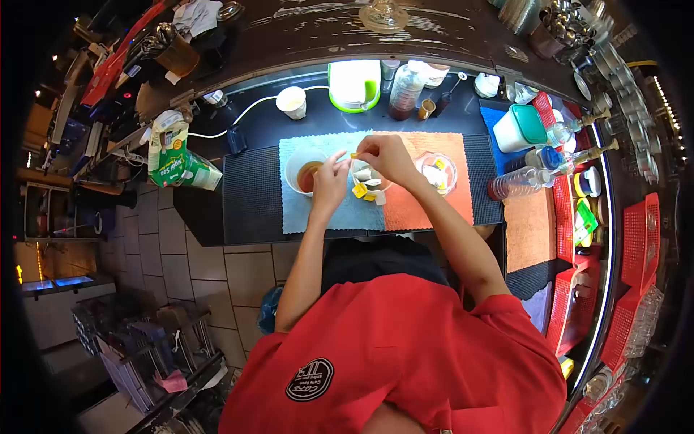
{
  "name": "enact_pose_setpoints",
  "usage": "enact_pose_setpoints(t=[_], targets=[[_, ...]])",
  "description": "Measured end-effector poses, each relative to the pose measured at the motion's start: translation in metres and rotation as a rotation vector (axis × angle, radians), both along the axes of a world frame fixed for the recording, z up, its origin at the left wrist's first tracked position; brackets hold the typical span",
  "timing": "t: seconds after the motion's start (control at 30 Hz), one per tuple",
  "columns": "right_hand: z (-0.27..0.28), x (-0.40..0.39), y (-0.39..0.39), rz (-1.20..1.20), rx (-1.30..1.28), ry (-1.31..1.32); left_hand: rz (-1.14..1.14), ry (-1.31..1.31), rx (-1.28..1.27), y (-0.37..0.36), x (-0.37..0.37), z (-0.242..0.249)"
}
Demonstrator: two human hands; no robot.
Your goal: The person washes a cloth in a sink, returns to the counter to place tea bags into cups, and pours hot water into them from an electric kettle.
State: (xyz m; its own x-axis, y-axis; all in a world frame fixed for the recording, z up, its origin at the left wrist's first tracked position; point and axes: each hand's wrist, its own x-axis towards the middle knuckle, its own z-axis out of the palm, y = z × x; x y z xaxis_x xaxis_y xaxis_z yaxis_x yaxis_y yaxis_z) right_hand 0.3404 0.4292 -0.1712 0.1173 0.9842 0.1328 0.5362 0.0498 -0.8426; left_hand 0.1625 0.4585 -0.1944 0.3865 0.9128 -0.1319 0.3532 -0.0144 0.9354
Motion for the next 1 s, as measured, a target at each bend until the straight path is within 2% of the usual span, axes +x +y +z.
enact_pose_setpoints(t=[0.23, 0.37, 0.4, 0.53, 0.57, 0.7, 0.73, 0.87, 0.9, 1.0], targets=[[-0.002, -0.027, -0.044, -0.042, 0.086, -0.014, 0.004, 0.038, 0.147, -0.02, -0.009, 0.003], [-0.028, -0.047, -0.071, -0.113, 0.339, -0.291, -0.06, 0.23, 0.007, -0.023, -0.012, 0.017], [-0.034, -0.049, -0.074, -0.117, 0.336, -0.29, -0.064, 0.232, 0.005, -0.026, -0.012, 0.015], [-0.053, -0.054, -0.082, -0.015, 0.392, -0.359, 0.093, -0.044, 0.037, -0.039, -0.006, -0.006], [-0.052, -0.056, -0.087, -0.025, 0.391, -0.36, 0.084, -0.043, 0.038, -0.04, -0.005, -0.009], [-0.05, -0.062, -0.112, -0.477, 0.263, 0.018, 0.191, -0.172, 0.038, -0.046, -0.002, -0.023], [-0.052, -0.06, -0.114, -0.481, 0.259, 0.015, 0.187, -0.172, 0.034, -0.049, -0.002, -0.027], [-0.066, -0.054, -0.113, -0.491, -0.145, 0.298, 0.146, -0.022, 0.106, -0.058, -0.006, -0.041], [-0.069, -0.054, -0.112, -0.496, -0.143, 0.299, 0.14, -0.023, 0.107, -0.059, -0.005, -0.042], [-0.076, -0.059, -0.11, -0.48, -0.064, 0.222, 0.121, -0.004, 0.361, -0.069, -0.002, -0.047]])
